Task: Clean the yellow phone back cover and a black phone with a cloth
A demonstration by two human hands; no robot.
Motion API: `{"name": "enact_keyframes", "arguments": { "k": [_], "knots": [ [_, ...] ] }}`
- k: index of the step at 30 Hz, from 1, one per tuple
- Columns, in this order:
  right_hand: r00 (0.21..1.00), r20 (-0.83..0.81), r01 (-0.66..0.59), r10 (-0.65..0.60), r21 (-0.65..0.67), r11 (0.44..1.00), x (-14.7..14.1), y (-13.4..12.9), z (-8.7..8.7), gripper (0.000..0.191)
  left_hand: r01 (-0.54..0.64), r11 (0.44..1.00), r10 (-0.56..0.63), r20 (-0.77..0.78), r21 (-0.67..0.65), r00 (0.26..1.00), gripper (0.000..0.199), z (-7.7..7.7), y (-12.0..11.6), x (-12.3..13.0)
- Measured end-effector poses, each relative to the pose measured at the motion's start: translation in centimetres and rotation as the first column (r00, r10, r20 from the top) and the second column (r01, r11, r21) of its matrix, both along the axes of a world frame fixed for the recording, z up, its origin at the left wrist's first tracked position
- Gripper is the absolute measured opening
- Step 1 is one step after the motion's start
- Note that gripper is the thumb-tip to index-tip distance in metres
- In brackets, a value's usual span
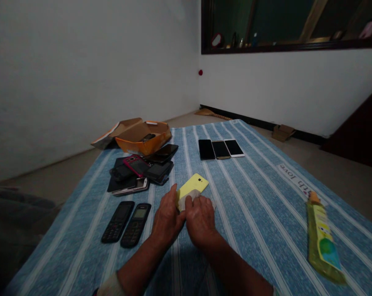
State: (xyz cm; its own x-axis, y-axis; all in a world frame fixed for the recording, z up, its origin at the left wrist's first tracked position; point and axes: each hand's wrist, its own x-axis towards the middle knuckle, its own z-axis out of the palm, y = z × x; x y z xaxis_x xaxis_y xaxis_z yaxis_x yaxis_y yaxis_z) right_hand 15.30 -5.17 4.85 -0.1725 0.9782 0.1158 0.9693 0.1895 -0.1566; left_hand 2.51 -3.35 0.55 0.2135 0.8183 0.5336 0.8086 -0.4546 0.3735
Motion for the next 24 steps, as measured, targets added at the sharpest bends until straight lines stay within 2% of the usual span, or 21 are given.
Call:
{"name": "enact_keyframes", "arguments": {
  "k": [2, 7, 9, 11, 13, 15, 17, 21, 22, 24],
  "knots": [
    [1.000, -0.015, 0.004, -0.004, 0.018, 1.000, 0.8, 0.7, 0.1, 0.031, -0.006, 1.000, 0.006, 0.004, 0.001, 1.000, 0.076, 0.0, -0.1, 0.1],
    [0.992, -0.014, 0.123, -0.122, 0.092, 0.988, 2.1, 3.9, -0.6, 0.032, -0.033, 0.999, 0.034, 0.009, -0.033, 0.999, 0.078, 0.1, -0.2, 0.2],
    [0.997, -0.012, 0.074, -0.073, 0.119, 0.990, 1.5, 4.0, -1.7, 0.028, -0.029, 0.998, 0.029, 0.008, -0.052, 1.000, 0.079, 0.0, -0.2, 0.1],
    [0.997, -0.042, -0.054, 0.064, 0.204, 0.977, 0.8, 3.2, -3.2, 0.025, -0.006, 0.998, 0.007, 0.003, -0.063, 1.000, 0.080, 0.0, -0.2, -0.1],
    [0.974, -0.107, -0.163, 0.200, 0.284, 0.945, 0.6, 2.4, -4.6, 0.031, 0.022, 0.997, -0.023, -0.007, -0.076, 1.000, 0.082, 0.1, -0.3, -0.2],
    [0.941, -0.170, -0.233, 0.294, 0.310, 0.922, 1.1, 2.2, -5.4, 0.035, 0.030, 0.995, -0.032, -0.012, -0.095, 0.999, 0.082, 0.2, -0.4, -0.2],
    [0.929, -0.211, -0.236, 0.305, 0.298, 0.925, 2.1, 3.1, -5.5, 0.039, 0.015, 0.994, -0.016, -0.014, -0.107, 1.000, 0.080, 0.5, -0.5, -0.1],
    [0.943, -0.255, -0.144, 0.216, 0.271, 0.952, 2.6, 5.4, -4.6, 0.037, -0.017, 0.995, 0.016, -0.019, -0.103, 1.000, 0.080, 0.6, -0.5, 0.0],
    [0.939, -0.265, -0.145, 0.218, 0.270, 0.952, 2.4, 5.6, -4.4, 0.037, -0.018, 0.995, 0.016, -0.019, -0.098, 1.000, 0.081, 0.6, -0.5, 0.0],
    [0.914, -0.276, -0.223, 0.297, 0.270, 0.937, 1.8, 5.2, -4.3, 0.039, -0.010, 0.996, 0.008, -0.021, -0.091, 1.000, 0.083, 0.4, -0.4, -0.1]
  ]
}}
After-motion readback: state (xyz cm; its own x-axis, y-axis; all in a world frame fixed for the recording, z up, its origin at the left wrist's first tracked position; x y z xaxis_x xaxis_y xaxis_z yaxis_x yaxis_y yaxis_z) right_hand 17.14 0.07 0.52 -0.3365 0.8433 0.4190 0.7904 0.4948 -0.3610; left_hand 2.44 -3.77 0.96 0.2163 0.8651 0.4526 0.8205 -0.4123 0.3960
